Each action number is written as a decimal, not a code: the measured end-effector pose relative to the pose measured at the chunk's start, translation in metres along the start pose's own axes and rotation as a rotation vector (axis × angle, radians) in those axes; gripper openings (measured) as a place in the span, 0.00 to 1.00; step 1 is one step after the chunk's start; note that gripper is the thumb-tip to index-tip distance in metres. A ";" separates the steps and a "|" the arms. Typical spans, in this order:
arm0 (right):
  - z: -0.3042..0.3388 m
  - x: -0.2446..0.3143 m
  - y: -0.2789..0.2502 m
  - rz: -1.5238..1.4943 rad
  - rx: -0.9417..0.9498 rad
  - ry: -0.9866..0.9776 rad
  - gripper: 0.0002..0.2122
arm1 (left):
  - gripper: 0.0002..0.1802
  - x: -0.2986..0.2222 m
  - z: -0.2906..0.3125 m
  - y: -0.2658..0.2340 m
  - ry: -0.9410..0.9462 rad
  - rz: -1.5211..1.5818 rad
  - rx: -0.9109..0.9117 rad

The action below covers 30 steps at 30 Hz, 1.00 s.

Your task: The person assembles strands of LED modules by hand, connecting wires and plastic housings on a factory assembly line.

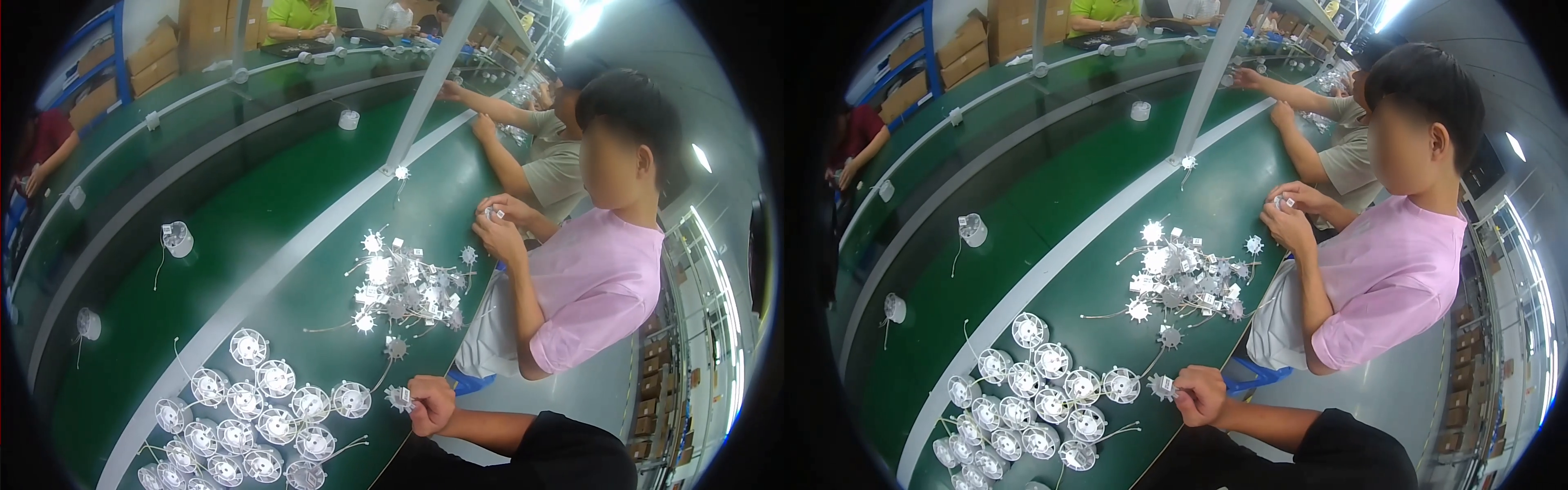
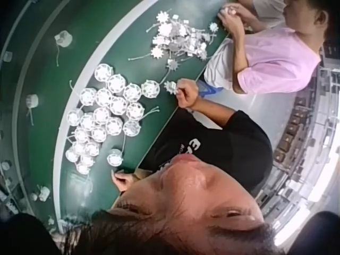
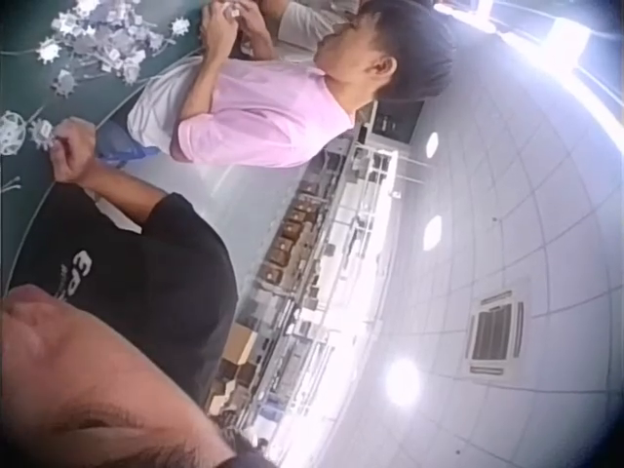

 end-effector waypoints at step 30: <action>0.001 -0.006 -0.001 0.002 -0.042 -0.009 0.07 | 0.10 -0.032 -0.016 0.000 0.053 0.000 0.004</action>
Point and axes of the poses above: each hand's wrist, its own z-axis away from the middle knuckle, its own y-axis out of the palm, x = y × z, the point moved 2 cm from there along -z, towards the middle knuckle, and after that the axes turned 5 degrees about -y, right-handed, at the moved point
